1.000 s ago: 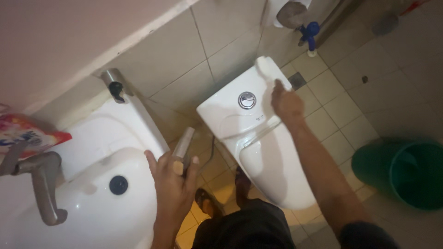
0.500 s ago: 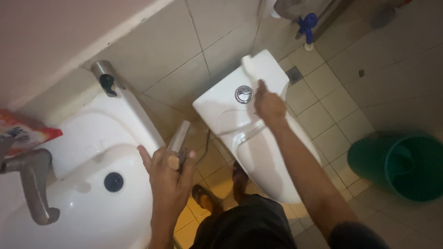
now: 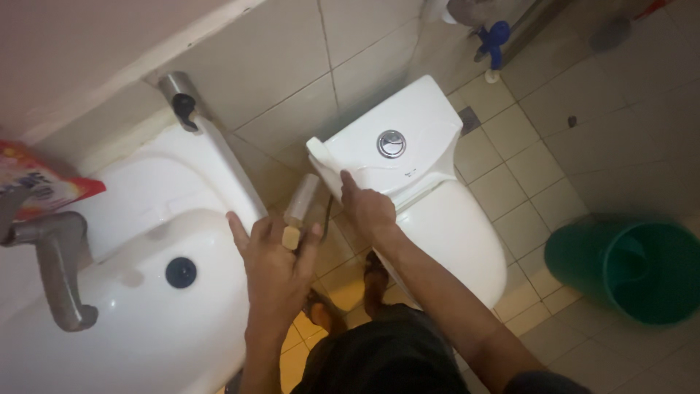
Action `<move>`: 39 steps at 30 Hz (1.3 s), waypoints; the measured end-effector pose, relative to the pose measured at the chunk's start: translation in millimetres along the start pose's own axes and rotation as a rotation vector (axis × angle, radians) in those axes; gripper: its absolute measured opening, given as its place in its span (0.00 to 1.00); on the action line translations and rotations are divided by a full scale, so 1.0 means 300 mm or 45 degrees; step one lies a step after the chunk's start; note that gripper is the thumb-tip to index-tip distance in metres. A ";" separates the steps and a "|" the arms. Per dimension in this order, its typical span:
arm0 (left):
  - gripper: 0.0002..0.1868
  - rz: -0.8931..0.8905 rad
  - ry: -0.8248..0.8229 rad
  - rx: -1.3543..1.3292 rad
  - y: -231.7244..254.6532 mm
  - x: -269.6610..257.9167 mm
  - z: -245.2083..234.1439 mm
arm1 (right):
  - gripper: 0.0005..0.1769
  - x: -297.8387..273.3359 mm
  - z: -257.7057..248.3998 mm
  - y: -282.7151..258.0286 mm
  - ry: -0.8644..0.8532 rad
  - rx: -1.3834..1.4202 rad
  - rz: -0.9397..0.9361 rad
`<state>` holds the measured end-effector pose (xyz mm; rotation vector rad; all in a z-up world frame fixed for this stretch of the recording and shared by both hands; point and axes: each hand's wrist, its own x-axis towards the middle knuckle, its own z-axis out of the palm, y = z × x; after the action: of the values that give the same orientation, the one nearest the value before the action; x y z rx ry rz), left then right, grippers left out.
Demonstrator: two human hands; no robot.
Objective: The person cleans a toilet by spraying water from a handheld bidet sprayer and scrubbing the exterior surfaces with a toilet brush. They repeatedly rinse the brush and continue scrubbing the tank and bowl while wearing flip-flops.
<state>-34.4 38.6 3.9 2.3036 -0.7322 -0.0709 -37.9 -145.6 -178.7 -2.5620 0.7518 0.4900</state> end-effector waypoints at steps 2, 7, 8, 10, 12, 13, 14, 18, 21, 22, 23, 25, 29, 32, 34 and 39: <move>0.13 0.031 0.018 0.002 -0.001 -0.003 0.001 | 0.31 -0.012 0.001 0.001 -0.002 0.009 -0.013; 0.12 0.111 0.066 0.012 -0.015 -0.014 0.008 | 0.33 0.038 -0.006 0.103 -0.038 -0.072 -0.018; 0.14 0.112 0.077 0.029 -0.018 -0.015 0.010 | 0.33 0.056 -0.005 0.135 0.001 -0.099 -0.021; 0.17 0.115 0.103 0.063 -0.023 -0.008 0.013 | 0.34 0.110 -0.014 0.203 0.089 -0.131 -0.017; 0.15 0.081 0.052 0.085 -0.024 -0.010 0.015 | 0.27 0.168 -0.036 0.279 0.169 -0.130 0.034; 0.14 0.067 0.027 0.096 -0.026 -0.009 0.017 | 0.23 0.202 -0.056 0.312 0.209 -0.113 0.080; 0.15 0.069 0.038 0.096 -0.027 -0.007 0.019 | 0.25 0.228 -0.071 0.336 0.248 -0.095 0.127; 0.18 0.068 0.068 0.076 -0.028 -0.011 0.021 | 0.29 0.258 -0.172 0.438 0.323 -0.070 0.205; 0.19 0.063 0.072 0.053 -0.034 -0.007 0.019 | 0.30 0.230 -0.250 0.512 0.381 -0.117 0.263; 0.19 0.060 0.070 0.048 -0.036 -0.007 0.018 | 0.30 0.220 -0.268 0.533 0.369 -0.112 0.324; 0.19 0.057 0.068 0.041 -0.037 -0.008 0.018 | 0.29 0.207 -0.279 0.554 0.355 -0.108 0.386; 0.18 0.049 0.063 0.023 -0.037 -0.010 0.020 | 0.28 0.179 -0.283 0.587 0.496 -0.081 0.331; 0.16 0.086 0.042 0.068 -0.028 -0.010 0.015 | 0.26 0.136 -0.260 0.608 0.543 -0.051 0.313; 0.12 0.096 0.023 0.105 -0.018 -0.009 0.013 | 0.25 0.103 -0.231 0.597 0.477 -0.056 0.290; 0.11 0.093 0.001 0.151 -0.015 -0.006 0.014 | 0.25 0.085 -0.210 0.581 0.495 -0.035 0.287; 0.12 0.129 0.052 0.138 -0.010 -0.004 0.018 | 0.27 0.056 -0.163 0.534 0.490 -0.001 0.246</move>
<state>-35.2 37.8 -2.3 2.3582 -0.8489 0.0638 -106.2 -298.9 -192.0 -2.6288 1.1373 0.0481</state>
